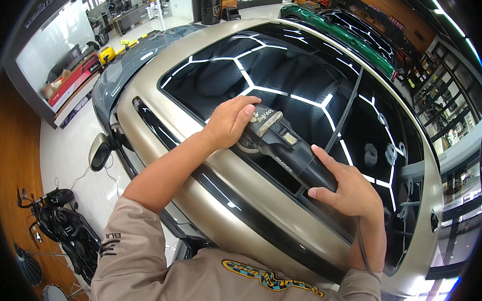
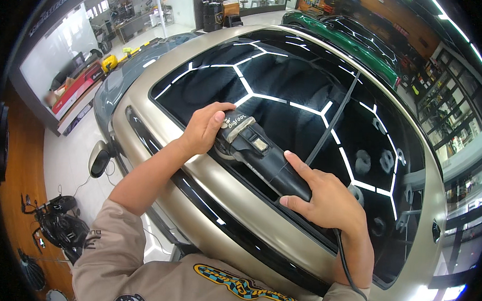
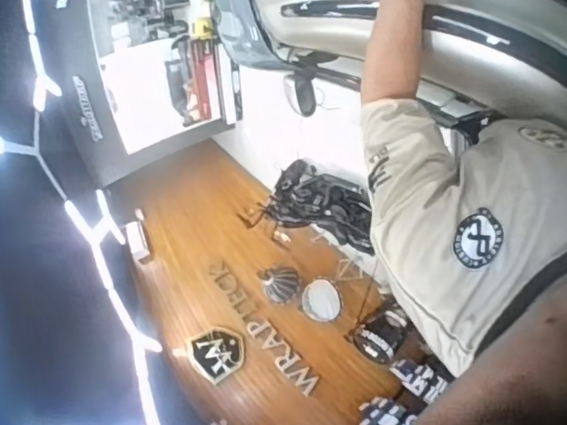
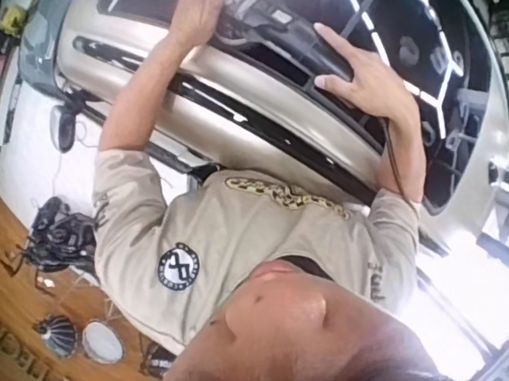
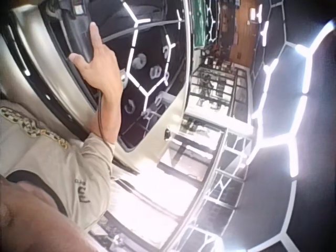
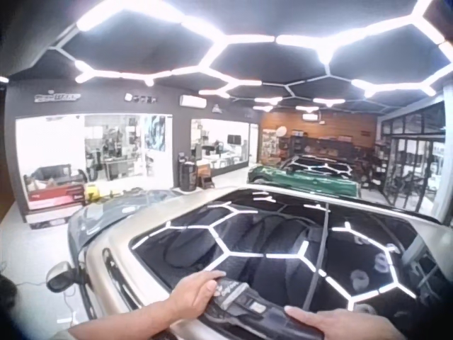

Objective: The person uses a rotary polisher to buff the black roof of a beige car. They move the polisher in overlapping passes across the roof surface, maintaining steady pressure and coverage.

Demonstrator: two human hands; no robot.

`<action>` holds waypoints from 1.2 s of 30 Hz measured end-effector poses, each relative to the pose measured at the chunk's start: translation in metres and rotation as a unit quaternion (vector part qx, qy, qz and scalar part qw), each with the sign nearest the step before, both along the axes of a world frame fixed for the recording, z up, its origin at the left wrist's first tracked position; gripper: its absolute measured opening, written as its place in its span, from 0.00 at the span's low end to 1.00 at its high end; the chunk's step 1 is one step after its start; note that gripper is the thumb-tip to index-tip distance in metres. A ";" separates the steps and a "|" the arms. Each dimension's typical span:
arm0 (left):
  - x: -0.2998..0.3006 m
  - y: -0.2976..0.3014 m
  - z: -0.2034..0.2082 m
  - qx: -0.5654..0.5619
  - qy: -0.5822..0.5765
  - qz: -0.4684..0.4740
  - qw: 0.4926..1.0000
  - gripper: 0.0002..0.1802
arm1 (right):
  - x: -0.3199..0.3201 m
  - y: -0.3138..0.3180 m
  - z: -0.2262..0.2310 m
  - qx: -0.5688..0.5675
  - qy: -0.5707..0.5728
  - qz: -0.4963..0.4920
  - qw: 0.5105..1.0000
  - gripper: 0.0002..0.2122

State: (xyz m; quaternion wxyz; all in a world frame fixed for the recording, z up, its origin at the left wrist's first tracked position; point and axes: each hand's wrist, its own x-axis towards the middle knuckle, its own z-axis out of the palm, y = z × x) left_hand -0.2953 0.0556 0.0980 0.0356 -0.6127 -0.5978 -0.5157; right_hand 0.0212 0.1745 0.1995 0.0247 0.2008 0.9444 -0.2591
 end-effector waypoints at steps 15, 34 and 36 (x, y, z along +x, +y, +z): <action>0.022 -0.045 0.033 -0.080 0.016 -0.028 0.996 0.30 | -0.005 0.004 -0.002 -0.004 0.017 0.011 1.000 0.42; 0.010 -0.001 0.022 -0.073 -0.003 0.013 0.997 0.28 | -0.037 0.014 0.008 -0.004 -0.067 0.002 0.998 0.47; 0.008 -0.001 0.022 -0.073 0.000 0.023 0.997 0.28 | -0.042 0.016 0.005 0.001 -0.072 0.001 0.997 0.47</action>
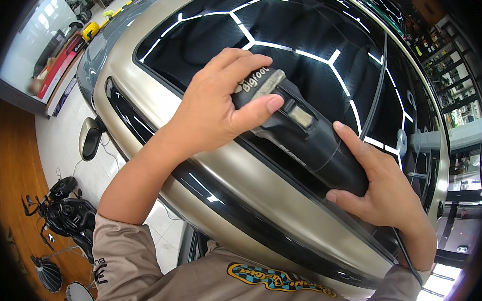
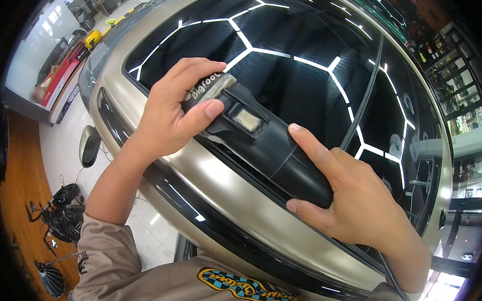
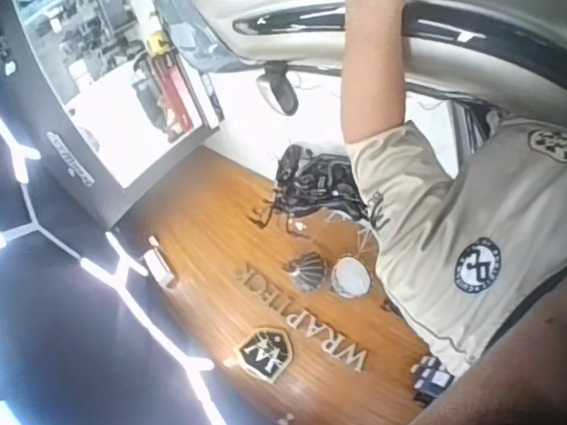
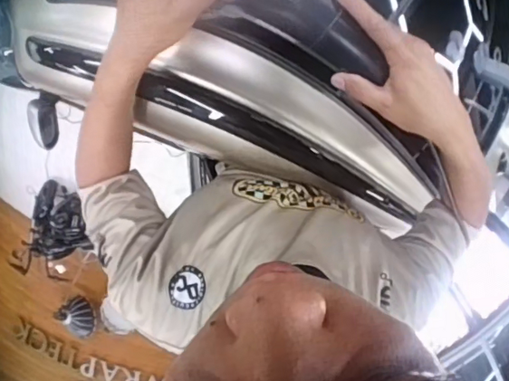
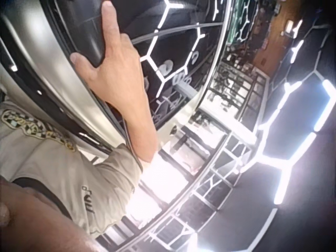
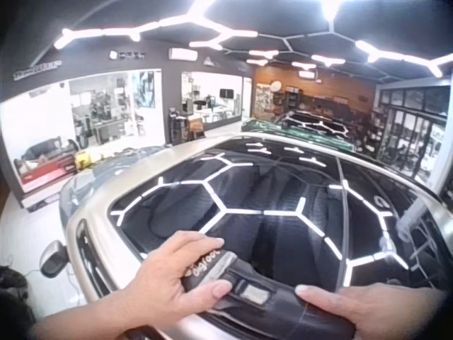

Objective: The person uses a rotary polisher to buff the black roof of a beige car. They move the polisher in overlapping passes across the roof surface, maintaining steady pressure and coverage.

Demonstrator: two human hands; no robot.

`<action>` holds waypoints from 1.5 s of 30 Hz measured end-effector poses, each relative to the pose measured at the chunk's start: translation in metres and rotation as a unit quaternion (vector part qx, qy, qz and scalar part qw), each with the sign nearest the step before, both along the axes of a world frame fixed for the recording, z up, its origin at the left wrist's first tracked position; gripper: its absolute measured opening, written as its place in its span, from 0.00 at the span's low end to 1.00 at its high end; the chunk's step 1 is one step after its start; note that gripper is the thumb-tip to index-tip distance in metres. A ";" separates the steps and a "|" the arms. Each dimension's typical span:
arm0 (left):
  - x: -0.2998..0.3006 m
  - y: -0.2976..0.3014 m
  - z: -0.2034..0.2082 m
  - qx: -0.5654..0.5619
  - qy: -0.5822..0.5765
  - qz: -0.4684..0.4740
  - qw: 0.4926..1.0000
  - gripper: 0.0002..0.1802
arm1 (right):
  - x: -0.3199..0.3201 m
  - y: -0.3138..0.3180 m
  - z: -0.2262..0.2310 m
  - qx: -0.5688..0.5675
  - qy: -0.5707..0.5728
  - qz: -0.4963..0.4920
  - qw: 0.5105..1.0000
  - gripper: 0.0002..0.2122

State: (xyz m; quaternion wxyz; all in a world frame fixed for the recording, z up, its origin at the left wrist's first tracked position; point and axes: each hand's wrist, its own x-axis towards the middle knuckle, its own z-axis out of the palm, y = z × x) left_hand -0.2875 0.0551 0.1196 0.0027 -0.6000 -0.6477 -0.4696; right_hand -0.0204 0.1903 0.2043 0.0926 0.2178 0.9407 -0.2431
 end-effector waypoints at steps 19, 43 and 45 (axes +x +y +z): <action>0.051 0.040 -0.001 0.007 0.027 -0.055 0.998 0.34 | 0.064 0.013 -0.003 0.047 0.066 -0.006 0.997 0.46; 0.124 0.059 0.004 -0.062 -0.103 -0.218 0.968 0.23 | 0.157 -0.010 -0.009 0.078 0.035 -0.109 0.990 0.46; 0.118 0.056 0.008 -0.082 -0.120 -0.208 0.967 0.23 | 0.152 -0.010 -0.009 0.077 0.033 -0.101 0.991 0.46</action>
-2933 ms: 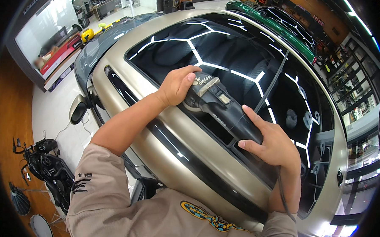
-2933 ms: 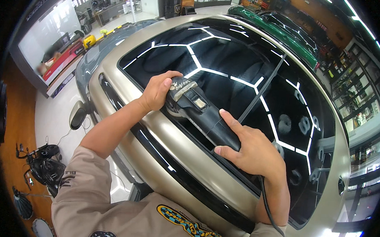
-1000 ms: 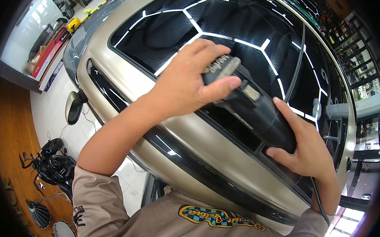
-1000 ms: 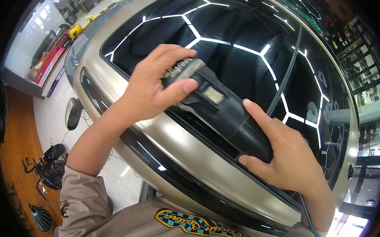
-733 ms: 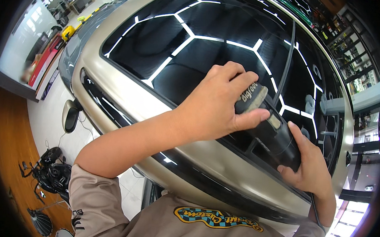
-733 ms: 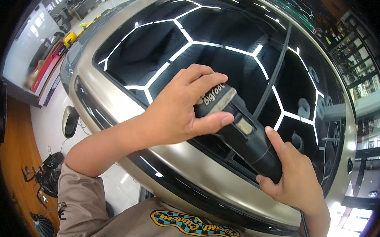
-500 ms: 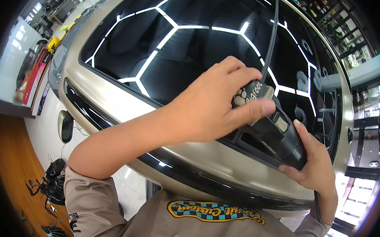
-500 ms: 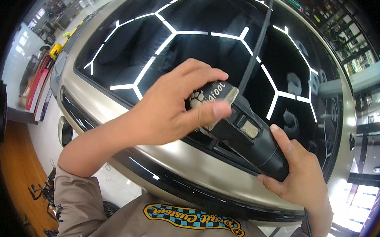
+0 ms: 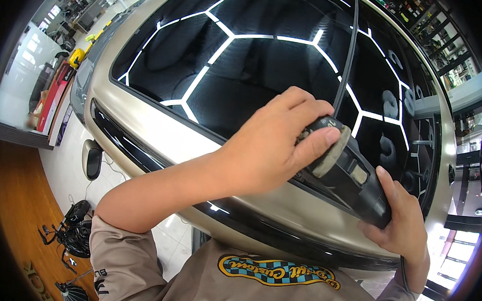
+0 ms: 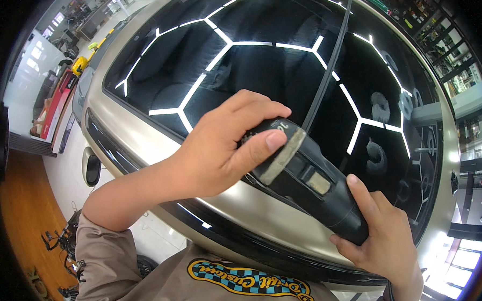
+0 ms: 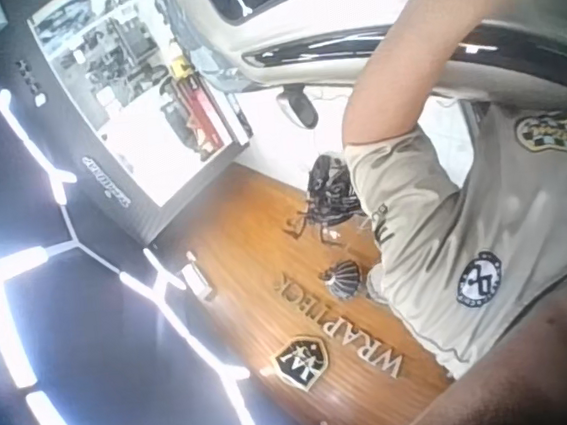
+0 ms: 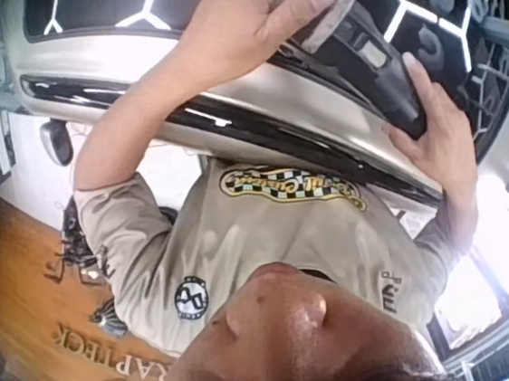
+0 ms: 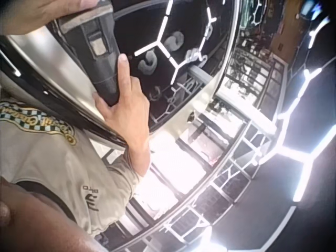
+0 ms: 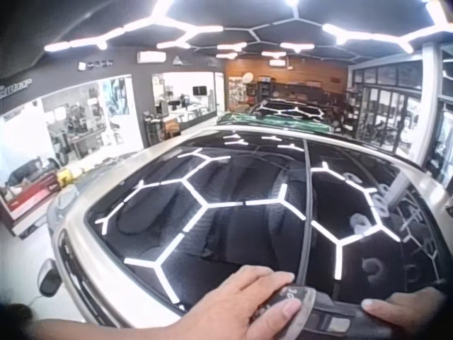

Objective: The person uses a rotary polisher to buff the black roof of a beige car. They move the polisher in overlapping passes across the roof surface, maintaining steady pressure and coverage.

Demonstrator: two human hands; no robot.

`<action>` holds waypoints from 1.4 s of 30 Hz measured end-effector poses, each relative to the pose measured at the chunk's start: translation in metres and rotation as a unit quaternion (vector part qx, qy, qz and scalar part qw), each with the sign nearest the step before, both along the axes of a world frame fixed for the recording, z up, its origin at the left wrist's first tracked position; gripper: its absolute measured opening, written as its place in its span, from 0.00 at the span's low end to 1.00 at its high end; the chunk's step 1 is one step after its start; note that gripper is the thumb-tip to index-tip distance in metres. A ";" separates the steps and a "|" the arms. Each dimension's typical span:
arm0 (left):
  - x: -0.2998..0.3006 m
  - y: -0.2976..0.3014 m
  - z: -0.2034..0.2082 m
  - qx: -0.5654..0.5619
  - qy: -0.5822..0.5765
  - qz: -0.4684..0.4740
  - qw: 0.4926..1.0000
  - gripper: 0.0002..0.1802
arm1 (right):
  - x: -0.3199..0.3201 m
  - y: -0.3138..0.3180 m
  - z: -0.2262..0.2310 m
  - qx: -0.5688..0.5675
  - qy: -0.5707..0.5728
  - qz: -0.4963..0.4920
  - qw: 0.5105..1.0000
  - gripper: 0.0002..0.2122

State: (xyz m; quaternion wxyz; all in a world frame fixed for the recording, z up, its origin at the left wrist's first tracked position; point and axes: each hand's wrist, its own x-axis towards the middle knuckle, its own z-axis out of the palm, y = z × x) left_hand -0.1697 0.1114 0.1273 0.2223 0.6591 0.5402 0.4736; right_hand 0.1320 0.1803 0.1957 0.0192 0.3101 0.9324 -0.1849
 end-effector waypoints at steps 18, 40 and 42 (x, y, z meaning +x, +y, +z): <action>-0.083 -0.022 0.003 -0.015 0.028 0.094 0.995 0.19 | -0.095 0.017 0.010 -0.010 -0.071 0.058 0.996 0.49; 0.007 0.032 -0.010 0.075 0.020 0.001 0.997 0.23 | 0.005 0.011 0.001 -0.007 0.016 -0.026 0.999 0.47; -0.001 0.048 -0.004 0.065 0.035 -0.006 0.997 0.22 | 0.000 0.019 -0.001 0.003 0.038 -0.028 0.999 0.48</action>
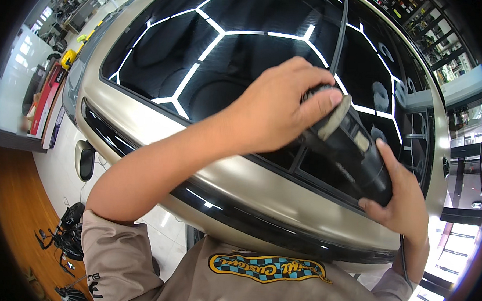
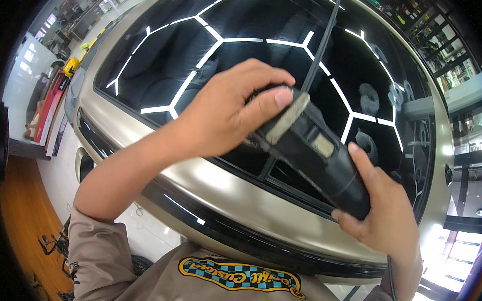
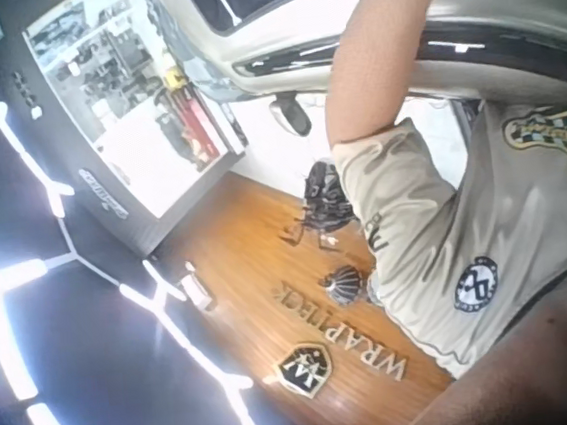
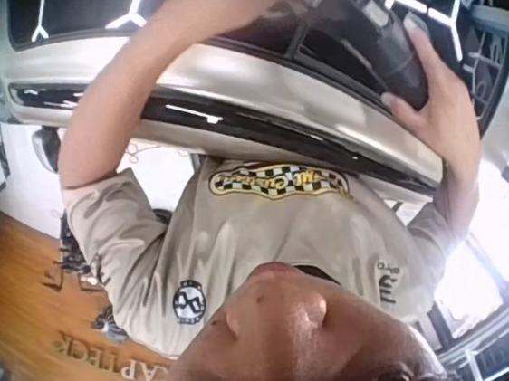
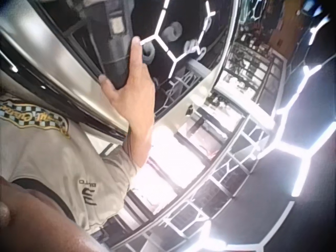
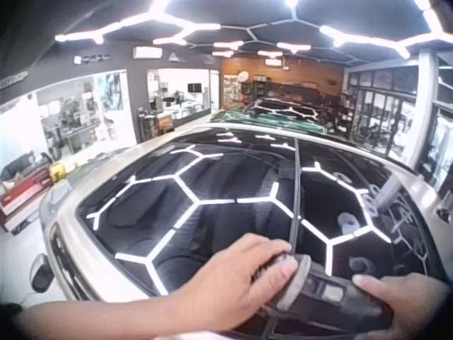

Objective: The person uses a rotary polisher to buff the black roof of a beige car. They move the polisher in overlapping passes across the roof surface, maintaining steady pressure and coverage.

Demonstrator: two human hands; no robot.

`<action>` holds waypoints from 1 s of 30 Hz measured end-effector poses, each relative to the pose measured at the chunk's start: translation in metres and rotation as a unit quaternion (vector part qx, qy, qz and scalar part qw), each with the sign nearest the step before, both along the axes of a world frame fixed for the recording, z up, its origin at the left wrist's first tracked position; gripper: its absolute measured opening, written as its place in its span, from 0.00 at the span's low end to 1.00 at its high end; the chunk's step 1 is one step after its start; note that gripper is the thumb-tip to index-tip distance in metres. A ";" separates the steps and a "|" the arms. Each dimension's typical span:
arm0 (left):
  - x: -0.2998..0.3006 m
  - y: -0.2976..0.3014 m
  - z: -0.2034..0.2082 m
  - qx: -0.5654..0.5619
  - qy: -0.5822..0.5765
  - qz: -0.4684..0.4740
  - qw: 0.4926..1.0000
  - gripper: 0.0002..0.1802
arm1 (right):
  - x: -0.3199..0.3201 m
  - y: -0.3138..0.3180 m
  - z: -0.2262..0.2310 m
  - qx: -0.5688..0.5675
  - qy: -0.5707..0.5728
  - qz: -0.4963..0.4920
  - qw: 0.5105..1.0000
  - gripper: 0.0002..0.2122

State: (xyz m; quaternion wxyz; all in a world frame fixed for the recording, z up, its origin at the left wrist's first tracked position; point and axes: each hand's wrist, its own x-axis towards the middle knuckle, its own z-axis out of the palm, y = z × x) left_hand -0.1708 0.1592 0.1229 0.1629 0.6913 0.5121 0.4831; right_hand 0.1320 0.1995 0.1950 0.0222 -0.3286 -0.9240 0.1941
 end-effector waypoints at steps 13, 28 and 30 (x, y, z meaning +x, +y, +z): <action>-0.008 0.056 0.007 -0.044 0.023 0.011 0.999 0.29 | -0.010 0.034 0.008 0.016 -0.024 -0.061 0.998 0.50; 0.169 -0.011 0.044 0.359 0.191 -0.127 0.905 0.16 | -0.027 0.048 0.012 0.010 -0.053 -0.031 0.998 0.47; 0.238 -0.039 0.036 0.342 0.118 -0.191 0.912 0.20 | -0.034 0.044 0.016 0.007 -0.059 -0.031 0.998 0.47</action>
